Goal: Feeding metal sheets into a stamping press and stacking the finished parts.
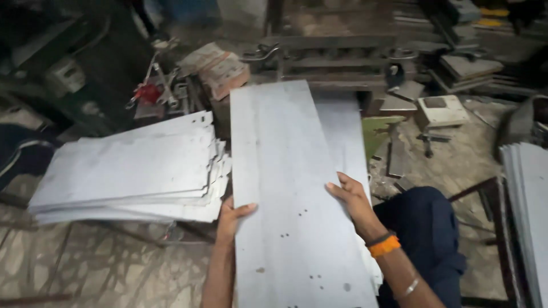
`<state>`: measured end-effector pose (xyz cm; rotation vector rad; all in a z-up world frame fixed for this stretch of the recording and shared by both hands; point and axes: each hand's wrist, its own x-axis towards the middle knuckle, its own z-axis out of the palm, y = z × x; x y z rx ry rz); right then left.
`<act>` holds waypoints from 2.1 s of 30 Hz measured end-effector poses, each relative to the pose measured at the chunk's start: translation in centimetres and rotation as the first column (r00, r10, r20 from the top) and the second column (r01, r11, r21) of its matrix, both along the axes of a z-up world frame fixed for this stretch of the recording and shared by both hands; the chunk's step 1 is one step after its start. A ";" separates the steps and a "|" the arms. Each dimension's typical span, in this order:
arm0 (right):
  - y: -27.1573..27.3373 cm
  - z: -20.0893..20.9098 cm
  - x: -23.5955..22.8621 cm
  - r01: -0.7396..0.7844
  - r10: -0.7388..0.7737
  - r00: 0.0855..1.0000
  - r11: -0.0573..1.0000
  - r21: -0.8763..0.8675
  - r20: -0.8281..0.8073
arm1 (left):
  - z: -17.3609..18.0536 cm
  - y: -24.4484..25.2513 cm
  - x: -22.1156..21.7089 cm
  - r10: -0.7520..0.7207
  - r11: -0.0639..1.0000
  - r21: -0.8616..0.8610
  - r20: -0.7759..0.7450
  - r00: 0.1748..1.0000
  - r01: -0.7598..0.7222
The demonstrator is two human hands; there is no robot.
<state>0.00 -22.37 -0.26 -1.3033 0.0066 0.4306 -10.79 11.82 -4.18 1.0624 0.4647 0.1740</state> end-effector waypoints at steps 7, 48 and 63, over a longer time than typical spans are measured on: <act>-7.1 1.1 -1.4 0.265 -0.260 0.957 0.964 -0.025 0.133 | 4.7 -10.5 1.8 -0.139 0.983 -0.121 0.017 0.990 0.140; -4.4 2.9 29.7 0.382 -0.364 0.911 0.922 -0.069 0.192 | 2.1 -5.9 41.4 -0.176 0.941 0.268 -0.131 0.976 0.205; -5.6 -0.7 32.4 0.410 -0.381 0.897 0.906 -0.101 0.225 | 0.9 -5.4 42.3 -0.167 0.918 0.340 -0.139 0.976 0.205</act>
